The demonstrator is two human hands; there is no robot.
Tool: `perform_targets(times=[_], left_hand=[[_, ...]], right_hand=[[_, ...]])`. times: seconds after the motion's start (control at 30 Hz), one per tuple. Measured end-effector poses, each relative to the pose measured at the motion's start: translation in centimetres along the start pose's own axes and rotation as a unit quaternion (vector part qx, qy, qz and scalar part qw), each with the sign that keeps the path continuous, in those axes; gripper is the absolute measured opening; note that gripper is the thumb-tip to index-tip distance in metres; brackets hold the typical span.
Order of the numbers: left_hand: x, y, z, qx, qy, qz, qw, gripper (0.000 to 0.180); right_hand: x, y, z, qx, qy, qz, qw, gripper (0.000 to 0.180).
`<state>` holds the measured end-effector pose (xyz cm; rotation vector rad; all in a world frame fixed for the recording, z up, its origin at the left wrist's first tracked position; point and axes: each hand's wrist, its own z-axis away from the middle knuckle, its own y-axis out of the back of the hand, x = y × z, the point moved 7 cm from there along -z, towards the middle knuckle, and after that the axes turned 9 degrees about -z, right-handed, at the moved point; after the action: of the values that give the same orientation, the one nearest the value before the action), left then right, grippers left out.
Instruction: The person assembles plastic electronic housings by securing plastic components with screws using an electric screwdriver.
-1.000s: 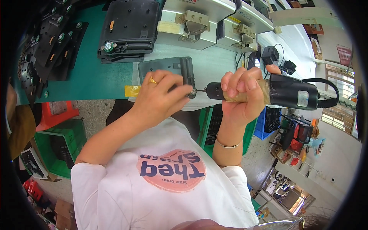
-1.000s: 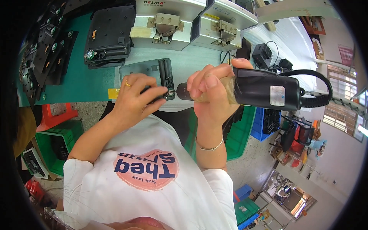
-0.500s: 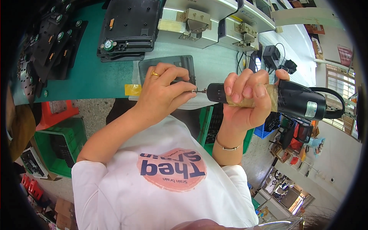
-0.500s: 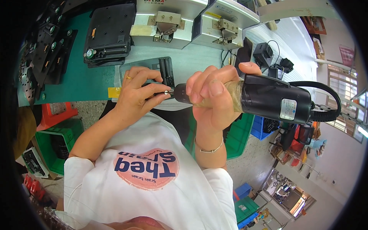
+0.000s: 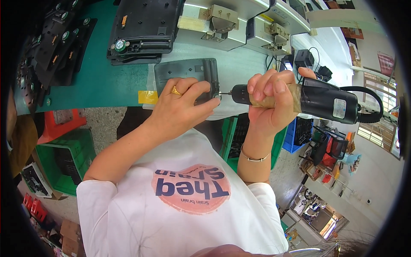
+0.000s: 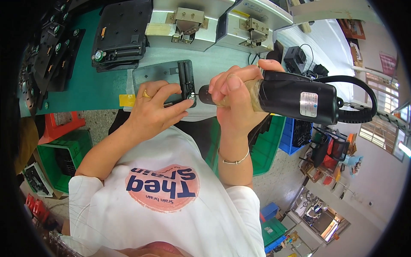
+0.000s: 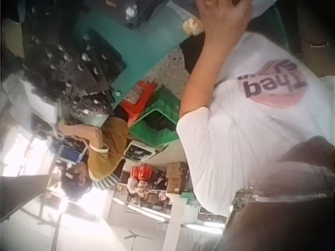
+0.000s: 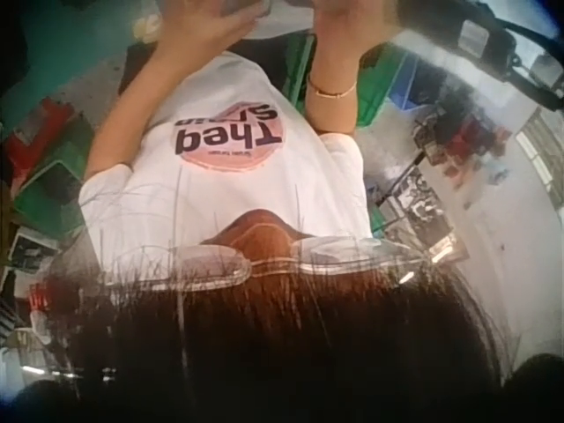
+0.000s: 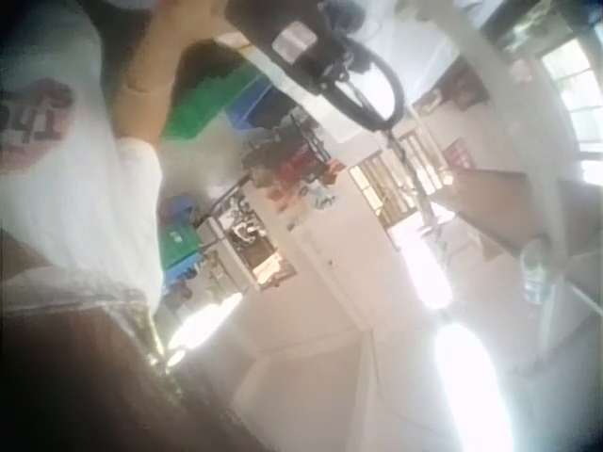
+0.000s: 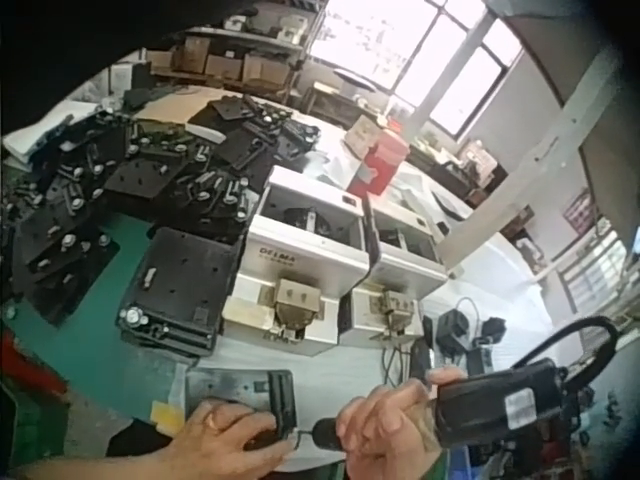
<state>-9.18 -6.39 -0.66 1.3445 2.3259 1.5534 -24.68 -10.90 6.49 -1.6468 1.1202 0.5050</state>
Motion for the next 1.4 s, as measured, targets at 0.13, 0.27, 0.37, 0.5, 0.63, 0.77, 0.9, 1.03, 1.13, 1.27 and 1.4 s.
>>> perform_targets(times=[0.13,0.27,0.37,0.5,0.63,0.77,0.9,1.03,1.13,1.27,1.4], left_hand=[[0.1,-0.5,0.2,0.005,-0.005,-0.035,0.999,0.036],[0.0,-0.4,0.2,0.002,-0.010,-0.046,0.999,0.037],[0.0,-0.5,0.2,0.002,-0.010,-0.045,0.999,0.037],[-0.1,-0.6,0.3,-0.004,-0.007,-0.047,0.999,0.036],[-0.1,-0.6,0.3,-0.005,-0.004,-0.044,0.999,0.036],[0.0,-0.4,0.3,-0.010,-0.008,-0.042,0.999,0.034],[-0.2,-0.3,0.4,-0.015,-0.003,-0.039,0.999,0.036],[-0.6,-0.3,0.6,-0.019,-0.006,-0.027,0.999,0.037],[-0.7,-0.3,0.6,-0.021,-0.001,-0.028,0.999,0.036],[-0.9,-1.0,0.9,-0.025,-0.001,-0.018,1.000,0.039],[-1.2,-0.9,1.0,-0.043,-0.002,0.008,0.999,0.037]], right_hand=[[0.5,0.1,-0.1,0.004,-0.006,0.010,1.000,0.046],[0.8,-0.1,0.0,-0.043,-0.019,0.061,0.997,0.050],[1.1,0.1,0.0,0.016,-0.024,0.026,0.999,0.044],[1.0,-0.2,0.1,0.002,-0.017,0.027,0.999,0.045],[1.4,-0.2,0.3,-0.013,-0.010,0.035,0.999,0.048],[1.6,-1.2,1.0,-0.087,0.004,0.137,0.987,0.063],[1.7,-2.6,0.8,-0.171,0.036,0.270,0.947,0.072],[2.2,-2.7,1.1,-0.181,0.032,0.256,0.949,0.068],[2.0,-2.4,1.0,-0.089,0.018,0.109,0.990,0.063],[1.7,-2.3,1.4,-0.095,0.047,0.099,0.989,0.055],[1.5,-2.0,1.5,-0.082,0.044,0.093,0.991,0.046]])
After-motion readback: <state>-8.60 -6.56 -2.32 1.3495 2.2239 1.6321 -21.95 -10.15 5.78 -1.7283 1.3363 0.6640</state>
